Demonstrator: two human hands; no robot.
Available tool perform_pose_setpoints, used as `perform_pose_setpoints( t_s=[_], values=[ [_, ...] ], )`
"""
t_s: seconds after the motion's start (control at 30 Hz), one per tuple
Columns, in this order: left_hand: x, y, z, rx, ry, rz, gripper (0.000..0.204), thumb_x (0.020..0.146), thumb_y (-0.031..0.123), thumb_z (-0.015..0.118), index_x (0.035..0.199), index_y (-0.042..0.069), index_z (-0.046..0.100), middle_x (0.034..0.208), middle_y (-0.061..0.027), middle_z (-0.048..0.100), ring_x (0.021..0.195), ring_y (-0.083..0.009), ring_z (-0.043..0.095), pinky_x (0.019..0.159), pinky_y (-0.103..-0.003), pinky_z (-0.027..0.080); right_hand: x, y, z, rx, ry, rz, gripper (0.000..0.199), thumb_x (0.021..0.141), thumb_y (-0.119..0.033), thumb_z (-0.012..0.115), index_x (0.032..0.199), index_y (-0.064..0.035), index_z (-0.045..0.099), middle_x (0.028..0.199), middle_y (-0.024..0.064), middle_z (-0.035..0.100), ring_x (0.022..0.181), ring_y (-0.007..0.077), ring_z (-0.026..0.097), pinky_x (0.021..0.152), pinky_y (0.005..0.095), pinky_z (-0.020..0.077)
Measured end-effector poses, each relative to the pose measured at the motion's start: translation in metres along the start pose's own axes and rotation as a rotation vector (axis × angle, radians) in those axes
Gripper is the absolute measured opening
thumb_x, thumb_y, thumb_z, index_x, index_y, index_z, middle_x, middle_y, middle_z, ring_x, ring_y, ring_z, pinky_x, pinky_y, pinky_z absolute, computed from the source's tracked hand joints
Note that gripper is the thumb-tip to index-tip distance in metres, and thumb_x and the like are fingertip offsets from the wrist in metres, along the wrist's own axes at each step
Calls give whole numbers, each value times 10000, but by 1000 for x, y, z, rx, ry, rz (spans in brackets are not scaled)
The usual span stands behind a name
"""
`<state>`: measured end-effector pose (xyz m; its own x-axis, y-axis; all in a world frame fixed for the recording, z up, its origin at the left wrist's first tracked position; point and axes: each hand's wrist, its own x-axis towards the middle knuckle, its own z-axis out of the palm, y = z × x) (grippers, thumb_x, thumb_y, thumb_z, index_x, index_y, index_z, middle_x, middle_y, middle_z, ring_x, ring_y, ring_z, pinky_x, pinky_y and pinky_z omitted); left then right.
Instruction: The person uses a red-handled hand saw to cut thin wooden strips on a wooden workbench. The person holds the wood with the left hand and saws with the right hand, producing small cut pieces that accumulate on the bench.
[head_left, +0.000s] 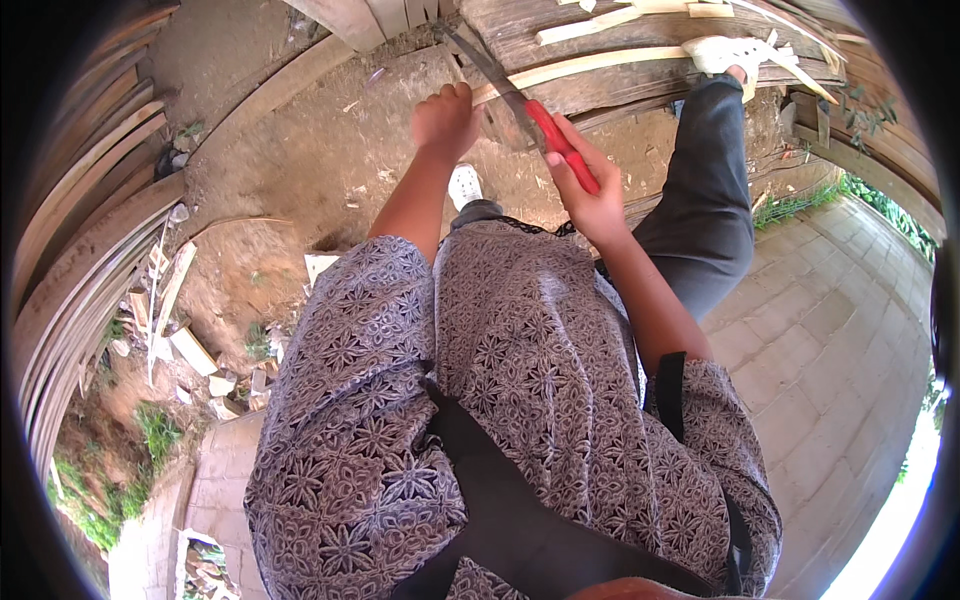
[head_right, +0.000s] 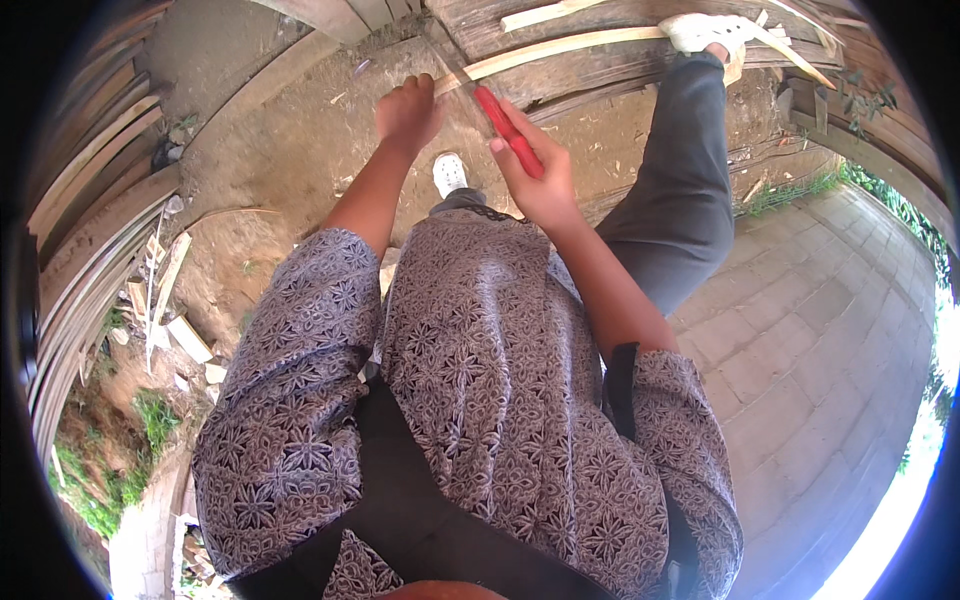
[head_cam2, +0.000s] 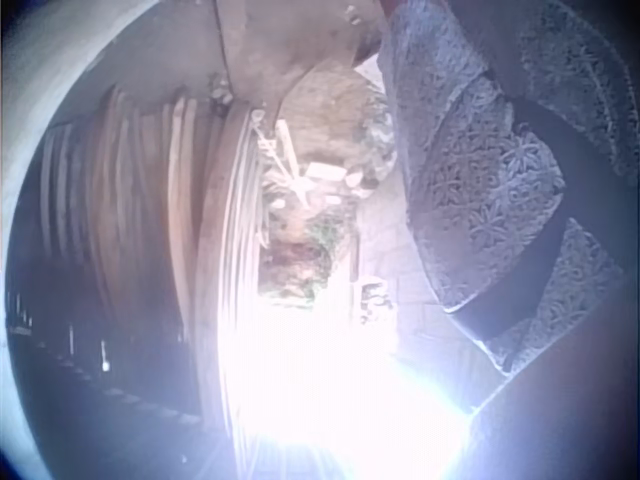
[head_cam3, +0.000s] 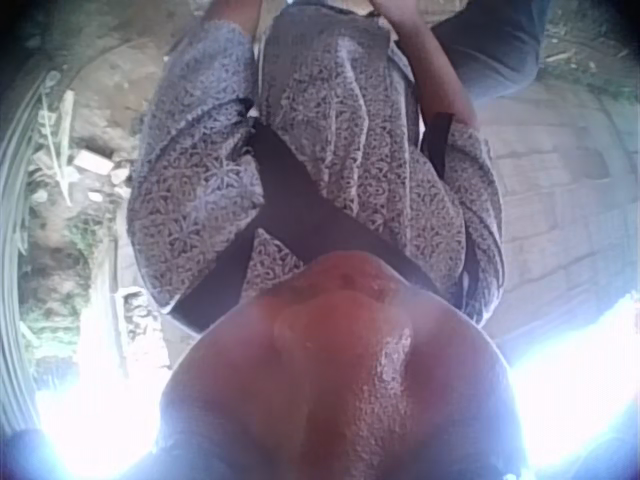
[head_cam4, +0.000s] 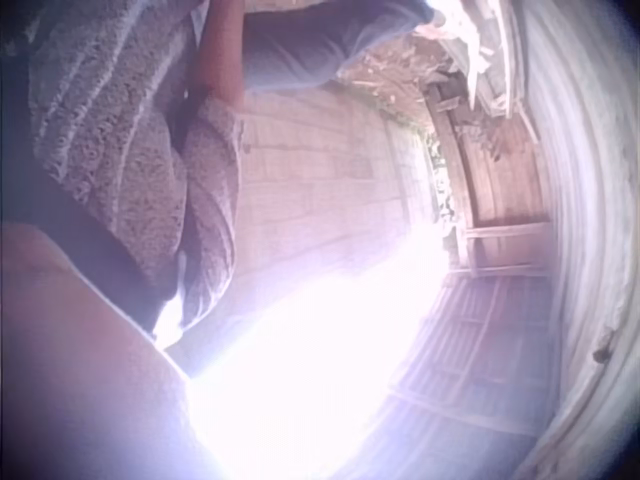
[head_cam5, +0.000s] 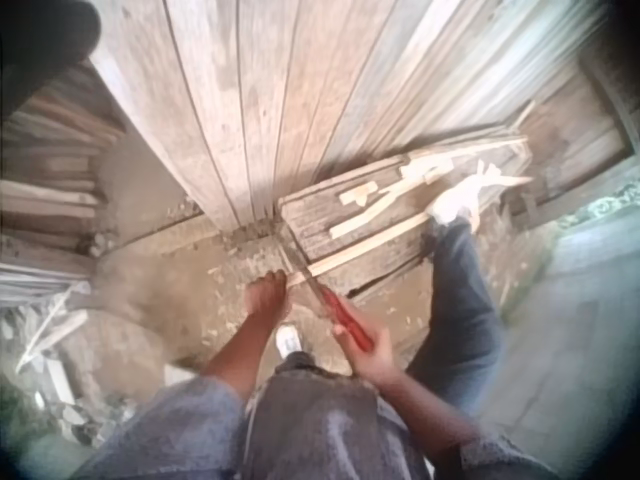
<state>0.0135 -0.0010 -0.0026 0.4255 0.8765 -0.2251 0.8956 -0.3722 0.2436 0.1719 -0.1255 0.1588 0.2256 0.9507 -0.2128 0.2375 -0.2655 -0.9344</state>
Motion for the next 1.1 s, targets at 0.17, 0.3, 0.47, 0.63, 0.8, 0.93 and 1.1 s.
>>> perform_pose_setpoints(
  t_s=[0.17,0.3,0.47,0.63,0.8,0.93,1.1],
  values=[
    [-13,6,-3,17,59,7,358,987,426,544,1080,87,611,1067,-109,644,969,-298,657,845,-460,503,-19,-5,-21,57,1,117,503,993,-173,648,1428,40,511,1282,161,657,1152,152,595,993,300,456],
    [-18,6,0,-80,143,-27,335,958,425,593,1095,124,645,1075,-64,649,1011,-277,638,886,-437,453,-29,-6,-32,11,-29,115,517,996,-169,644,1442,43,493,1272,155,658,1145,153,598,988,301,460],
    [-26,20,6,-187,253,-64,276,899,384,679,1075,172,683,1052,-24,655,1001,-260,637,873,-421,441,-42,-3,-46,38,-95,159,516,998,-160,637,1452,33,485,1229,129,675,1070,126,613,925,275,486],
    [-29,21,10,-182,300,-57,283,881,380,700,1071,172,680,1024,-12,653,990,-251,639,854,-422,438,-46,-9,-42,41,-83,179,512,996,-138,635,1456,27,484,1212,122,681,1045,112,615,906,266,490],
    [-28,20,11,-159,283,-42,283,888,398,689,1060,174,670,1023,-10,653,987,-249,641,841,-421,442,-46,-12,-44,-17,-92,187,508,992,-125,636,1456,22,488,1223,131,680,1079,120,615,929,272,485],
    [-23,14,12,-98,223,-30,296,925,426,642,1067,167,660,1031,-24,655,968,-258,650,851,-432,460,-40,-9,-41,-69,-75,5,500,991,-126,634,1449,18,495,1254,143,671,1112,133,612,964,280,470],
    [-16,5,11,71,90,47,385,992,472,537,1093,108,612,1027,-80,659,936,-274,678,796,-443,520,-35,-23,-29,-68,-94,95,497,988,-125,631,1445,15,496,1314,190,643,1208,172,596,1014,297,448]
  ],
)
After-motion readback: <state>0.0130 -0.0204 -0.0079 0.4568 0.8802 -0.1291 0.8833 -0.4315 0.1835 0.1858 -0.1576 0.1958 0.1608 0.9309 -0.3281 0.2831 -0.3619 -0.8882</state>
